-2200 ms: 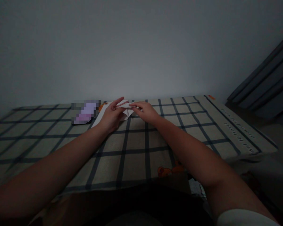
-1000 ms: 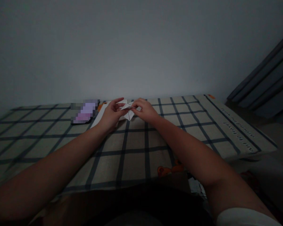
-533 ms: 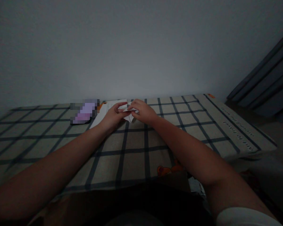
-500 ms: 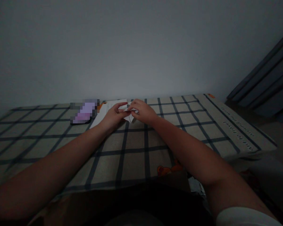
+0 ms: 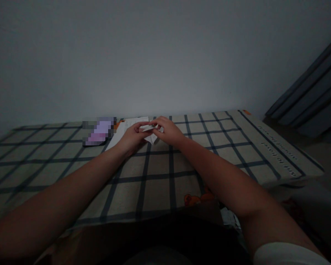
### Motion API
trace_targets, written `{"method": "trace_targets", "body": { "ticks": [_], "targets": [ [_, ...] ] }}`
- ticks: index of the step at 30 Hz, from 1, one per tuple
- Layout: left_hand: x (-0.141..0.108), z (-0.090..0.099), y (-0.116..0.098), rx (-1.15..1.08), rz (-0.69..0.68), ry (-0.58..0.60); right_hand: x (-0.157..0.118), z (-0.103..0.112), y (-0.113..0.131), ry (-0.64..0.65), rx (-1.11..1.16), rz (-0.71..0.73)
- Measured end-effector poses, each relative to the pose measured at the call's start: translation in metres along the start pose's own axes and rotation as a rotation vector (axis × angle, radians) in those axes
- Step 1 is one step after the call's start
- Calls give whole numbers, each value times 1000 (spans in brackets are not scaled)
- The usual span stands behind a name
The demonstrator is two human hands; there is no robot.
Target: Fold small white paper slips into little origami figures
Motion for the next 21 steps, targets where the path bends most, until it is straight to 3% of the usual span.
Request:
{"method": "trace_targets", "body": {
  "ticks": [6, 11, 21],
  "targets": [
    [0, -1, -2, -148, 3, -12, 0, -2, -16, 30, 112, -148],
    [-4, -9, -3, -274, 31, 45, 0, 3, -20, -47, 183, -249],
    [-2, -6, -3, -190, -2, -5, -1, -1, -19, -52, 266, -291]
  ]
}}
Point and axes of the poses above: each hand's wrist, its own x-axis towards the middle knuckle, its own z-axis out of the back of the hand, y = z × x, the point moved 7 cm from there along x, towards the middle knuckle, and after that the axes turned 8 degrees about -z, right-handed, at the moved point
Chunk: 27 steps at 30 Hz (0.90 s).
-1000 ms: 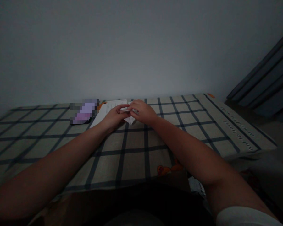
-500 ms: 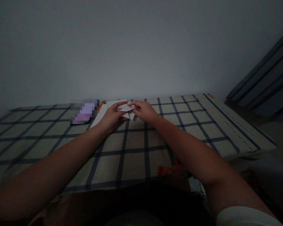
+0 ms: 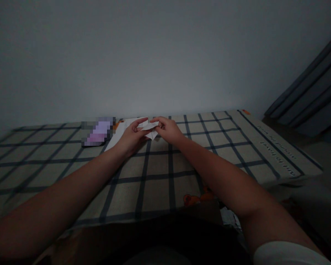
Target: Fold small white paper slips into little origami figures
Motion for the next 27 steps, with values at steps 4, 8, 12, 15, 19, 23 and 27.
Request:
{"method": "trace_targets", "body": {
  "ticks": [4, 8, 12, 15, 19, 23, 27],
  "targets": [
    [2, 2, 2, 4, -9, 7, -2, -4, 2, 42, 41, -5],
    [5, 8, -1, 9, -24, -42, -2, -10, 0, 155, 213, -45],
    [6, 12, -4, -63, 26, -101, -2, -5, -1, 184, 347, -86],
    [4, 10, -5, -78, 57, -85, -1, -4, -2, 194, 358, -97],
    [0, 8, -5, -66, 79, -58, -2, -9, -1, 226, 333, -93],
    [-1, 5, -4, -109, 106, -27, -3, -11, 2, 234, 312, -84],
    [0, 2, -2, -231, 162, -6, -4, -11, 2, 247, 317, -96]
  ]
}}
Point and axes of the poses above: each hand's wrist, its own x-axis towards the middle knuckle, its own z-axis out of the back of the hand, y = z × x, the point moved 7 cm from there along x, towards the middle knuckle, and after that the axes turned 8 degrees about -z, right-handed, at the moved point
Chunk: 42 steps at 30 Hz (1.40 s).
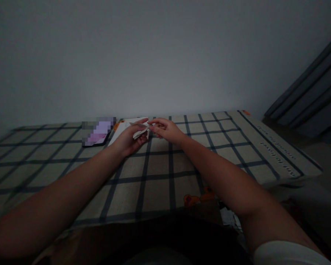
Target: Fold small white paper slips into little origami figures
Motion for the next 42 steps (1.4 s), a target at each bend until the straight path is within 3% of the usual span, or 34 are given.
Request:
{"method": "trace_targets", "body": {
  "ticks": [10, 19, 42],
  "targets": [
    [-3, -2, 0, 99, -44, 2, 2, -1, -7, -1, -28, -8],
    [3, 0, -4, 213, -290, 28, 6, 0, -15, -18, 67, -50],
    [-4, -9, 0, 168, -177, 72, 9, 4, -20, -41, 96, -50]
  ]
}}
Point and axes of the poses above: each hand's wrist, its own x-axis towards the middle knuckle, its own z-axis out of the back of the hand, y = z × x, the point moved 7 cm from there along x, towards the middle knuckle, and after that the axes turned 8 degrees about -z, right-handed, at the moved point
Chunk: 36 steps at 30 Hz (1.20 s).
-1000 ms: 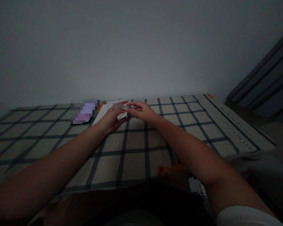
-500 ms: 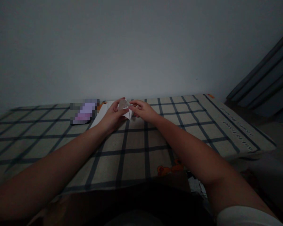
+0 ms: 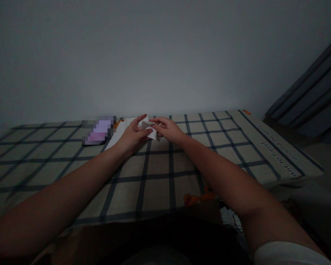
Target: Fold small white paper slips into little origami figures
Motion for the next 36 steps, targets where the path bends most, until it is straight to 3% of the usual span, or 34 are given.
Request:
{"method": "trace_targets", "body": {
  "ticks": [12, 25, 30, 36],
  "targets": [
    [-2, -2, -1, -5, 11, -12, 3, -1, -6, 7, 29, -44],
    [-5, -2, -3, 39, 13, -28, 0, -1, -2, -16, -39, 42],
    [-2, 3, -3, 86, 4, -43, 0, -4, -2, -14, -32, 1],
    [4, 18, -9, 142, -110, -157, -1, -1, -5, -55, -28, -111]
  ]
}}
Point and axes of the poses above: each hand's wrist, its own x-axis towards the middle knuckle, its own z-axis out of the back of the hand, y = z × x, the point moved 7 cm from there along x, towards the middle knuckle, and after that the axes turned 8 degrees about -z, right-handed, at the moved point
